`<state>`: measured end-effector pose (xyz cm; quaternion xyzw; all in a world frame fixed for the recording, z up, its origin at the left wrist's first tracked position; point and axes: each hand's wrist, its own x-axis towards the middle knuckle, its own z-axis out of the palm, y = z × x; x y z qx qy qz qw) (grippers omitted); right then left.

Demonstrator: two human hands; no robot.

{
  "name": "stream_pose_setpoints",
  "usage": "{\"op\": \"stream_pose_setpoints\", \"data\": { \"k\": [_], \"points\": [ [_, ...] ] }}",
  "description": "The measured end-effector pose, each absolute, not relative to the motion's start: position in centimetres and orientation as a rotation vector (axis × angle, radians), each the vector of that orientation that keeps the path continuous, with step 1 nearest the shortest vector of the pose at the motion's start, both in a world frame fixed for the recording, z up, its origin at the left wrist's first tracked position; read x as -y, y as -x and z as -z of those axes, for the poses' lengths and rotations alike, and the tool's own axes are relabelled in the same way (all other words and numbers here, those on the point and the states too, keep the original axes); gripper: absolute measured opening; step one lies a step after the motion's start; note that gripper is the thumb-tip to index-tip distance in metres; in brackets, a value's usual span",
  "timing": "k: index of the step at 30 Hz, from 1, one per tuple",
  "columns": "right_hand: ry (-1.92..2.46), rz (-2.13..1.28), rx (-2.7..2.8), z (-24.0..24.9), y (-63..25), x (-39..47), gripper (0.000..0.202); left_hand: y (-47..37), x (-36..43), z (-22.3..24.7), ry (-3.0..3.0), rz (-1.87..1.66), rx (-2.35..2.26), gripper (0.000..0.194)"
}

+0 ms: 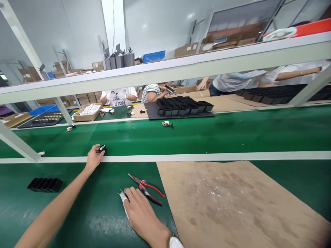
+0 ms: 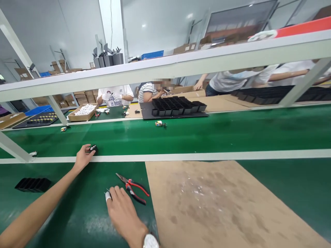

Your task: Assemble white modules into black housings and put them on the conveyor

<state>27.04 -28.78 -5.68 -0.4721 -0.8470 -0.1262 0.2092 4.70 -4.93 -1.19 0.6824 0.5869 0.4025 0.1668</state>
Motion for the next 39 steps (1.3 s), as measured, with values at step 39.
{"op": "stream_pose_setpoints", "data": {
  "k": [39],
  "points": [
    [0.844,0.07,2.351,6.8,-24.5,30.3,0.045,6.7,21.7,-0.8,-2.456,-0.828,-1.46,0.013]
  ]
}}
